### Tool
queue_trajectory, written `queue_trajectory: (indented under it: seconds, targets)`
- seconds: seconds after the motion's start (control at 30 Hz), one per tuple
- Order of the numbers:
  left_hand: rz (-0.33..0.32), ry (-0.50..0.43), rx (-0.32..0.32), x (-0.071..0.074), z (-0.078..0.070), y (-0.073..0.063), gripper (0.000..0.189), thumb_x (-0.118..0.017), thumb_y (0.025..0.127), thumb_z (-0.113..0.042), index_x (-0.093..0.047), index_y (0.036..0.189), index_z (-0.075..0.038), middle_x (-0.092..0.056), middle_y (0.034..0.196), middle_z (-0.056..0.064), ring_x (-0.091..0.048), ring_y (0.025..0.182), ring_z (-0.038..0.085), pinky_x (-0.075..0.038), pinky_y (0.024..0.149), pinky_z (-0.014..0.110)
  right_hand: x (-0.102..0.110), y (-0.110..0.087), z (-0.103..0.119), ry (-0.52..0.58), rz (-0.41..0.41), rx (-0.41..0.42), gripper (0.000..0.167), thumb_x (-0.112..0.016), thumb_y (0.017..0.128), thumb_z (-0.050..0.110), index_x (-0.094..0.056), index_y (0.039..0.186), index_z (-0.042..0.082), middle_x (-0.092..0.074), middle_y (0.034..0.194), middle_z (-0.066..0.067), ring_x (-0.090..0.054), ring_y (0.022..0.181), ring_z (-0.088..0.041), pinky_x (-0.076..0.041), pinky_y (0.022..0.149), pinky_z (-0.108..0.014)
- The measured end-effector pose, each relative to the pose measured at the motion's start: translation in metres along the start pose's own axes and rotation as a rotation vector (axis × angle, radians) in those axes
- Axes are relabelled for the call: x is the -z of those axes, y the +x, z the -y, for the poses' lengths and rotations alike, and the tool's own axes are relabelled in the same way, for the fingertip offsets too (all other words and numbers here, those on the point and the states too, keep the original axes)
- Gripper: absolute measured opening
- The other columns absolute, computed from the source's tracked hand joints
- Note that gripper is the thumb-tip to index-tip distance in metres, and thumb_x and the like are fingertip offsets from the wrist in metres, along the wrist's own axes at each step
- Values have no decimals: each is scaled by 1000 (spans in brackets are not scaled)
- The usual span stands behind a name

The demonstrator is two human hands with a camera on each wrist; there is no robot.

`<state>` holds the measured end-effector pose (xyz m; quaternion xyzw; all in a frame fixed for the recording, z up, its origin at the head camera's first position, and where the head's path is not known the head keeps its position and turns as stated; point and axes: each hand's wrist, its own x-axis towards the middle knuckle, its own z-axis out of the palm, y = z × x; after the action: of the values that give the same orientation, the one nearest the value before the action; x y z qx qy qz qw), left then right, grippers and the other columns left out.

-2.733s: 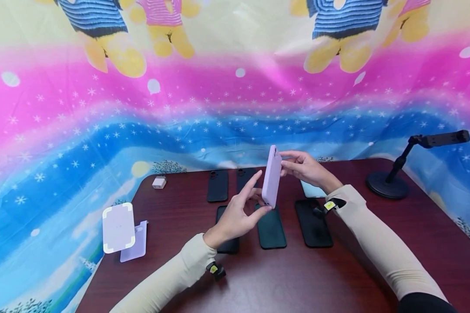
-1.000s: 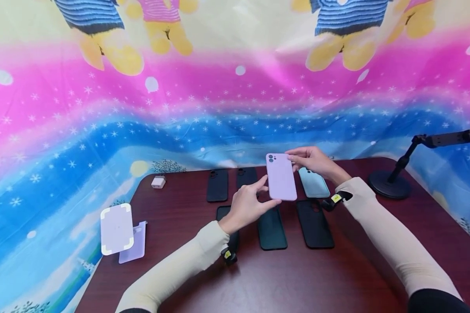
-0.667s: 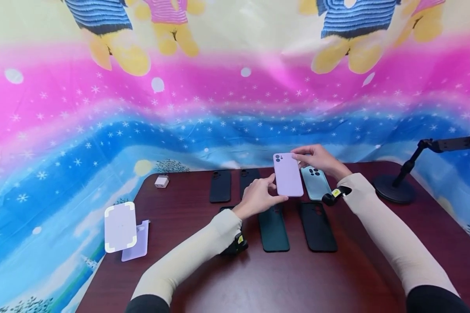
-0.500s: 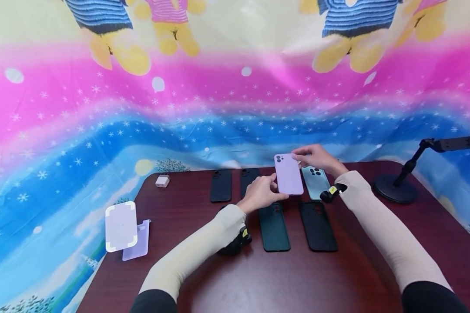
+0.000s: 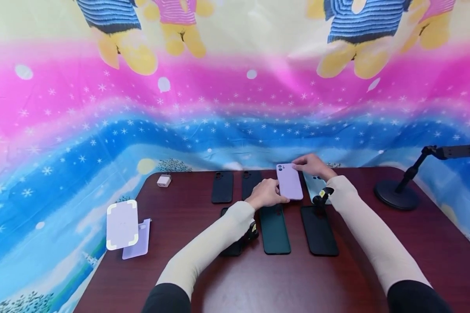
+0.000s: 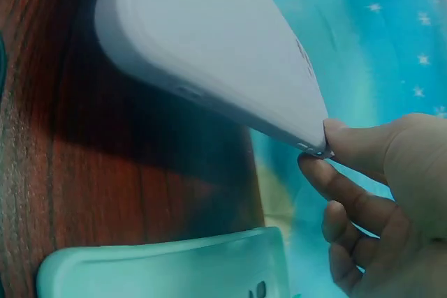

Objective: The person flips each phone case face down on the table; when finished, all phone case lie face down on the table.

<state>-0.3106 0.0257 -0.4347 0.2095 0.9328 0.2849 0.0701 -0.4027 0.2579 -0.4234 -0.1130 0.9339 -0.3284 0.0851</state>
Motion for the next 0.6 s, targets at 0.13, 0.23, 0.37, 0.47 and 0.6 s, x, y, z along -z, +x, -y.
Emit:
queue_trajectory:
  seconds: [0.13,0.23,0.37,0.47,0.6]
  targets:
    - [28,36,27,0,2,6,32,-83,86,-43,-70,97,-16,-72,84,-4,-62,65,8,-47,58,25,-5,6,-1,-36,0,-7,42,-57,106,30,-63,140,7,-61,142,-23,-56,130,-44,-42,107,-61]
    - [50,66,43,1,4,8,32,-83,85,-44,-70,94,-16,-69,82,-3,-62,65,11,-46,59,27,-8,9,-1,-88,0,-11,41,-56,106,31,-64,140,8,-62,141,-22,-55,130,-44,-29,110,-66]
    - [57,93,57,2,6,11,33,-84,85,-44,-69,93,-16,-64,79,-1,-60,66,14,-45,59,29,-11,13,-2,-124,1,-3,40,-56,106,31,-65,138,9,-62,142,-21,-52,132,-45,-20,110,-69]
    - [65,120,59,1,6,13,33,-83,85,-44,-68,91,-15,-63,78,-1,-59,65,15,-45,58,29,-14,16,-4,-145,1,-7,39,-57,106,31,-67,136,10,-62,142,-21,-52,133,-45,-19,111,-70]
    - [83,158,67,-2,5,15,35,-82,86,-47,-67,87,-16,-64,76,0,-59,64,15,-45,58,29,-19,18,-9,-180,0,-15,37,-58,106,31,-69,134,11,-63,141,-20,-52,133,-45,-13,113,-74]
